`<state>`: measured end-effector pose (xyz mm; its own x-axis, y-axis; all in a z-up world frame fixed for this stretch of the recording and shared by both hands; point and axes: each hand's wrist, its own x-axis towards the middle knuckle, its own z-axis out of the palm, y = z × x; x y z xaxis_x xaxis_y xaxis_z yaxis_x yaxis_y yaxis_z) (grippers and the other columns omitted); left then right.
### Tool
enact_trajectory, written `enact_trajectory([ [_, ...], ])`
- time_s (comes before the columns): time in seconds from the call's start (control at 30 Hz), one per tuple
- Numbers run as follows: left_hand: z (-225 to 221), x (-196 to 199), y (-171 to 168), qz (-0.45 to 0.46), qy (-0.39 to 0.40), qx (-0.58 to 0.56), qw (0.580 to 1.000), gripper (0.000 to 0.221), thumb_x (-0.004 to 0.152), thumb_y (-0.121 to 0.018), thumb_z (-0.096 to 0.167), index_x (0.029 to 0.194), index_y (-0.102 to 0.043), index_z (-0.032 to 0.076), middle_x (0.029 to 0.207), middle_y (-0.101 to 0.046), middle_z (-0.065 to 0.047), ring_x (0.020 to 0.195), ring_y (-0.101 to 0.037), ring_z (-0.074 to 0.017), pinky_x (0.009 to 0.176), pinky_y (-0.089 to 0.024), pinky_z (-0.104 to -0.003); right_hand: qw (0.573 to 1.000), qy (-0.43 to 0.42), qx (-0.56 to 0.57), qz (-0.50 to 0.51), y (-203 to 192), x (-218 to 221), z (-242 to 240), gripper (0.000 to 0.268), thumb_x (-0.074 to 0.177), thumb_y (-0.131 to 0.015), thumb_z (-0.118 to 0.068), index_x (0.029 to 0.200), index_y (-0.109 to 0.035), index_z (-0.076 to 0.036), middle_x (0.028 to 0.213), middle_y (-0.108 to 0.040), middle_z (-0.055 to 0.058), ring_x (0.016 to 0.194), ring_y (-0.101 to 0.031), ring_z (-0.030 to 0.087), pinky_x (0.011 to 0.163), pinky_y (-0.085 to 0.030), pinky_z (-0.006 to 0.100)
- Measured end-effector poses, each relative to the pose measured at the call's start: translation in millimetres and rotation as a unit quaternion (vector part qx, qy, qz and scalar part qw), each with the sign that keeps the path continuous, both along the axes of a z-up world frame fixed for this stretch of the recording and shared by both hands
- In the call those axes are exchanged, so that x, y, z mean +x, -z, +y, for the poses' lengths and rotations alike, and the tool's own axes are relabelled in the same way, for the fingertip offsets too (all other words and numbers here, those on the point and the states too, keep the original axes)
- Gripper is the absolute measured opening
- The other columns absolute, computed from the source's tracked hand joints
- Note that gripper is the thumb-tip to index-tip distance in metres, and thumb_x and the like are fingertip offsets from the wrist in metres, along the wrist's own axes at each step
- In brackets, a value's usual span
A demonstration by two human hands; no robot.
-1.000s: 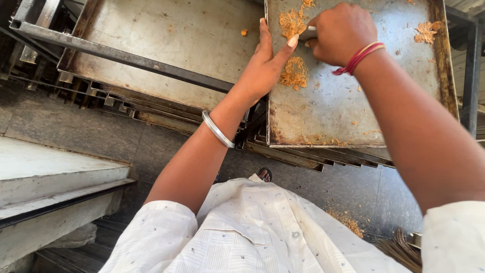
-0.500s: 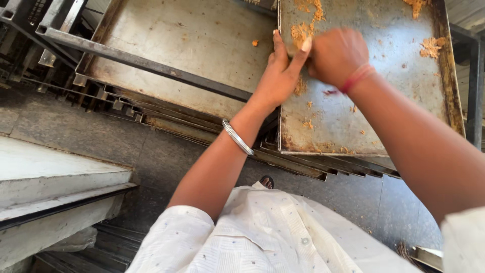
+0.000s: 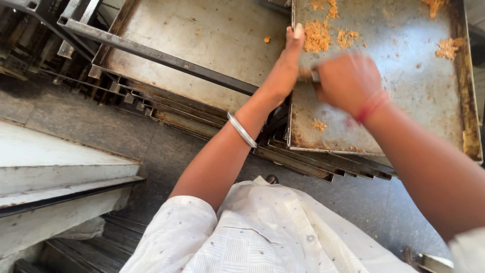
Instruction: The person uses a metal scraper to remove small baked goods from a metal tray, then shakes the tray to clear away the debris.
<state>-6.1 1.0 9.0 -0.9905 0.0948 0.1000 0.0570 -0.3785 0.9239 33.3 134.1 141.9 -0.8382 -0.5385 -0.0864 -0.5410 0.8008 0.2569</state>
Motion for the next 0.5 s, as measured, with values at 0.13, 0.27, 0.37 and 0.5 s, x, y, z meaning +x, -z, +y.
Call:
enact_trajectory([
  [0.13,-6.6,4.7,-7.4,0.005,0.03,0.079,0.996,0.112,0.094,-0.036,0.078,0.165,-0.005,-0.003,0.175,-0.004,-0.018,0.161,0.001,-0.0262,0.126,-0.002,-0.041,0.995,0.022,-0.028,0.089,7.5,-62.2,-18.5,0.018,0.077,-0.076,-0.026,0.085,-0.079,-0.01,0.079,-0.072,0.019,0.074,-0.071,0.04,0.067,-0.058,0.048],
  [0.27,-10.7,15.0,-9.0,-0.032,0.04,0.021,0.998,0.104,0.099,-0.04,0.069,0.163,0.007,0.001,0.174,-0.002,-0.018,0.161,-0.001,-0.026,0.126,-0.007,-0.043,1.0,0.01,-0.012,0.01,8.4,-36.1,0.5,0.021,0.082,-0.074,-0.03,0.096,-0.08,-0.016,0.077,-0.073,0.016,0.073,-0.072,0.037,0.065,-0.058,0.049],
  [0.37,-5.3,13.1,-5.2,-0.013,0.034,0.036,0.999,0.105,0.099,-0.048,0.063,0.163,0.008,0.001,0.173,-0.012,-0.022,0.16,-0.014,-0.0298,0.127,-0.015,-0.042,0.998,0.04,-0.009,-0.045,1.9,13.1,34.3,0.016,0.092,-0.069,-0.032,0.093,-0.079,-0.02,0.079,-0.075,0.007,0.073,-0.073,0.031,0.065,-0.058,0.048],
  [0.5,-1.3,13.4,-9.4,-0.012,0.006,-0.002,1.0,0.104,0.1,-0.052,0.058,0.164,0.006,0.001,0.172,-0.005,-0.021,0.159,-0.01,-0.0285,0.125,-0.018,-0.039,0.989,0.138,0.026,-0.055,-19.4,-2.9,54.4,0.02,0.091,-0.071,-0.038,0.1,-0.078,-0.023,0.076,-0.074,0.01,0.071,-0.074,0.031,0.064,-0.059,0.047],
])
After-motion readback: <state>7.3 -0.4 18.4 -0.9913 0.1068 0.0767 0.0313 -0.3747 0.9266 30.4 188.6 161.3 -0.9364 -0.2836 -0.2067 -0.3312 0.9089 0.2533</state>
